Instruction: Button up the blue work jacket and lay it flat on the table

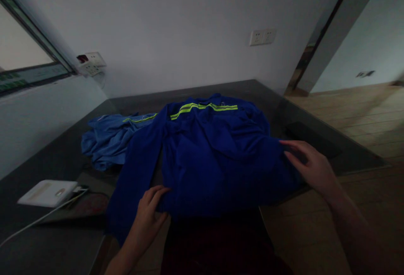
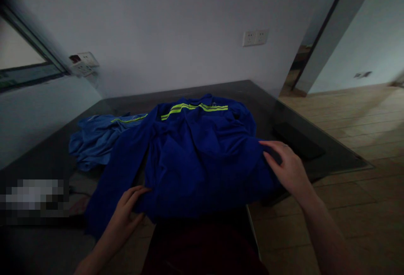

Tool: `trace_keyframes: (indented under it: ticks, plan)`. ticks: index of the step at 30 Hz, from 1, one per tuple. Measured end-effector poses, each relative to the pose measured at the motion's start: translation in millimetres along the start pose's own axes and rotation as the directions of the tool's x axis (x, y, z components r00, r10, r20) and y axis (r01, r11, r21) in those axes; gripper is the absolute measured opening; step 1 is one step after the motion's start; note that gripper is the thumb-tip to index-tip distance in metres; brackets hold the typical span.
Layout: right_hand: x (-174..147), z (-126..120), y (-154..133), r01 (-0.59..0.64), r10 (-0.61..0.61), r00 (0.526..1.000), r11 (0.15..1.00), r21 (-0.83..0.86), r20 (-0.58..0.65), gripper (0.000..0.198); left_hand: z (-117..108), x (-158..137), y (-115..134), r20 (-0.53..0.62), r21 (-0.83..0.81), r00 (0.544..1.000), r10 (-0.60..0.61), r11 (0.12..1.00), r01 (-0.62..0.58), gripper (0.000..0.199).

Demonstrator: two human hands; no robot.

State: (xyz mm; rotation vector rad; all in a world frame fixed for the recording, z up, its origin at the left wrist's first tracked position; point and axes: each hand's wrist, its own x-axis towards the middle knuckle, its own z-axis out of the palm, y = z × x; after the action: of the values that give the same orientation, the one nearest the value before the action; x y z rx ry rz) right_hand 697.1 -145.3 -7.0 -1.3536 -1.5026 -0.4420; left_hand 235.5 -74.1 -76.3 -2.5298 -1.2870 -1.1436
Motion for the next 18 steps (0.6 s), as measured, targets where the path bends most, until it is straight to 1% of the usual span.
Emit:
trace_keyframes:
  ticks: [1, 2, 4, 6, 8, 9, 11, 12, 13, 14, 15, 16, 17, 18]
  plan:
    - [-5, -5, 19, -0.062, 0.061, 0.998, 0.997, -0.036, -0.029, 0.04, 2, 3, -1, -0.017, -0.04, 1.0, -0.01, 0.999, 0.01, 0.044]
    - [-9, -8, 36, -0.115, 0.114, 0.993, 0.992, -0.046, -0.015, 0.046, 2, 7, -1, -0.029, -0.083, 0.999, -0.024, 0.996, 0.022, 0.042]
    - [-12, -7, 62, -0.192, 0.191, 0.979, 0.981, 0.014, 0.069, 0.057, -1, 14, -1, -0.025, -0.163, 0.997, -0.067, 0.985, 0.062, 0.04]
    - [-8, 3, 75, -0.24, 0.223, 0.963, 0.966, 0.099, 0.151, 0.061, -10, 18, 1, 0.035, -0.233, 0.993, -0.114, 0.965, 0.119, 0.039]
    - [1, 16, 75, -0.267, 0.245, 0.955, 0.955, 0.131, 0.166, 0.058, -22, 20, 4, 0.142, -0.279, 0.982, -0.126, 0.946, 0.162, 0.038]
    - [8, 22, 72, -0.267, 0.245, 0.955, 0.956, 0.124, 0.168, 0.053, -29, 21, 5, 0.211, -0.294, 0.971, -0.109, 0.941, 0.17, 0.037]
    - [23, 29, 64, -0.237, 0.211, 0.954, 0.966, 0.103, 0.215, 0.039, -42, 25, 7, 0.356, -0.328, 0.934, -0.031, 0.932, 0.155, 0.034]
    - [30, 29, 59, -0.213, 0.184, 0.952, 0.972, 0.098, 0.244, 0.032, -48, 29, 8, 0.404, -0.355, 0.915, 0.009, 0.923, 0.147, 0.028]
    - [38, 27, 53, -0.196, 0.167, 0.952, 0.976, 0.094, 0.257, 0.027, -54, 34, 8, 0.418, -0.392, 0.908, 0.033, 0.908, 0.147, 0.02]
    - [44, 21, 47, -0.193, 0.166, 0.955, 0.978, 0.086, 0.247, 0.023, -60, 40, 8, 0.394, -0.429, 0.919, 0.032, 0.89, 0.153, 0.015]
    - [49, 13, 40, -0.201, 0.183, 0.962, 0.977, 0.069, 0.204, 0.021, -68, 47, 7, 0.334, -0.461, 0.943, 0.007, 0.873, 0.157, 0.017]
    - [53, 3, 32, -0.215, 0.208, 0.97, 0.976, 0.042, 0.129, 0.02, -76, 53, 7, 0.249, -0.483, 0.968, -0.039, 0.861, 0.159, 0.021]
    - [56, -9, 24, -0.225, 0.224, 0.974, 0.974, 0.007, 0.032, 0.021, -85, 58, 6, 0.16, -0.49, 0.983, -0.092, 0.857, 0.159, 0.024]
    - [57, -21, 15, -0.223, 0.22, 0.972, 0.974, -0.03, -0.086, 0.022, -94, 61, 6, 0.089, -0.482, 0.987, -0.137, 0.861, 0.162, 0.024]
